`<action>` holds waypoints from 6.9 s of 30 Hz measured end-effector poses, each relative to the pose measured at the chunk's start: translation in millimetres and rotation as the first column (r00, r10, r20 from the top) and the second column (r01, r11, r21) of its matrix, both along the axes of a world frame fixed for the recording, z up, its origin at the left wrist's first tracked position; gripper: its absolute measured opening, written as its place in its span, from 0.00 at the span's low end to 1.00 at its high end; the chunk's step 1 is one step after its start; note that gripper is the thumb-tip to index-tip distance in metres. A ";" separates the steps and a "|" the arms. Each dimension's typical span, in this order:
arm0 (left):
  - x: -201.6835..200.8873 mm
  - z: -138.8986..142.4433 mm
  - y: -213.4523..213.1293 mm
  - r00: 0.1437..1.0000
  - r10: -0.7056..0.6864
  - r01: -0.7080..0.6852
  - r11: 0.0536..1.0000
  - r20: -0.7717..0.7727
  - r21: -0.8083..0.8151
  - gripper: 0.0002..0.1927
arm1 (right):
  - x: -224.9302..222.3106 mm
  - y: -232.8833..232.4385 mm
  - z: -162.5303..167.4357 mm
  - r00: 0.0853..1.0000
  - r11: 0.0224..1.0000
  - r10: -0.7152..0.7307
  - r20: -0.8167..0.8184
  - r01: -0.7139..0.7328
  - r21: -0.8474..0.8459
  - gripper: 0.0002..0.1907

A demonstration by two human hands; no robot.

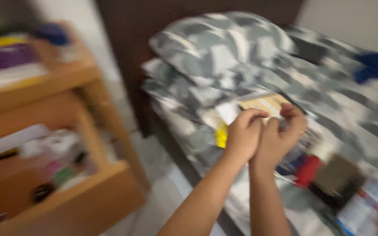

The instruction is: The person empties a cluttered wooden drawer by removing items one by one and placing them on a nearby bed. They handle various small objects including cables, boxes, and personal items, then continue to clear the drawer contents.

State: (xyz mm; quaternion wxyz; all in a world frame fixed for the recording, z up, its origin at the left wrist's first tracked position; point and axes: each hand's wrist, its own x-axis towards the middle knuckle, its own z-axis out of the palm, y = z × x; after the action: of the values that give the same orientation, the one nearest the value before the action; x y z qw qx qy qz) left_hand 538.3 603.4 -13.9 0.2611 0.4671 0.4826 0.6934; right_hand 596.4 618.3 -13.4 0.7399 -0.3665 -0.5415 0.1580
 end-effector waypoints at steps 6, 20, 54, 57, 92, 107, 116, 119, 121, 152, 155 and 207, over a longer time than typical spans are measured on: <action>-97.2 90.1 -101.0 0.918 0.310 -0.259 0.941 -0.247 0.218 0.10 | -106.8 -68.6 65.6 0.857 0.872 0.489 -0.161 -0.475 0.122 0.12; -385.5 141.7 -312.6 0.385 0.179 -0.763 0.613 -0.905 -0.204 0.12 | -350.9 -220.3 153.6 0.258 0.644 0.395 0.882 -0.762 -0.065 0.16; -500.8 27.9 -364.7 0.459 0.163 -0.885 -0.005 -0.873 -0.466 0.17 | -510.0 -206.0 22.3 -0.180 0.545 0.474 0.862 -0.709 -0.448 0.16; -509.0 36.6 -371.9 0.490 0.220 -0.869 0.042 -0.844 -0.493 0.17 | -497.5 -212.6 39.5 -0.347 0.508 0.508 0.788 -0.619 -0.599 0.22; -524.2 51.6 -404.4 0.959 0.266 -0.238 0.569 -0.097 -0.787 0.20 | -446.3 -241.2 123.4 -0.459 0.302 0.291 0.840 -0.789 -0.536 0.21; -501.5 82.7 -411.9 0.991 0.134 -0.094 0.753 0.013 -0.651 0.18 | -414.6 -204.7 153.8 0.076 0.395 0.507 0.859 -0.906 -0.152 0.13; -443.4 145.3 -380.5 0.989 0.141 -0.113 0.929 0.055 -0.351 0.13 | -334.4 -173.6 145.3 0.326 0.356 0.906 0.271 -0.932 -0.069 0.07; -412.4 152.3 -335.5 0.977 0.132 -0.094 0.971 0.167 -0.219 0.11 | -303.0 -167.1 136.0 0.371 0.367 0.928 -0.020 -0.923 -0.114 0.06; -388.8 147.6 -294.3 0.957 0.166 -0.139 0.982 0.237 -0.127 0.09 | -278.9 -159.8 134.7 0.436 0.413 0.885 -0.164 -0.897 -0.156 0.05; 23.5 -88.5 90.8 0.936 0.324 -0.276 0.918 0.138 -0.285 0.19 | 40.0 88.3 -118.6 0.612 0.728 0.103 -0.784 -0.583 -0.360 0.06; 29.1 -95.7 95.2 0.950 0.250 -0.182 0.931 0.189 -0.317 0.16 | 36.1 97.2 -129.6 0.633 0.722 0.092 -0.768 -0.574 -0.386 0.07; -409.8 85.9 -322.6 0.426 0.149 -0.891 0.241 -0.892 -0.385 0.13 | -471.2 -190.9 30.7 -0.470 0.715 0.356 0.808 -0.419 -0.559 0.33</action>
State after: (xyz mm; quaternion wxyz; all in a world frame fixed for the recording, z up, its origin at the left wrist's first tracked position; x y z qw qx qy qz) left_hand 128.5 280.9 71.9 -0.0373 0.2769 0.9461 0.1636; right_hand 125.3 427.4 17.3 -0.0884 -0.0910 -0.9897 0.0665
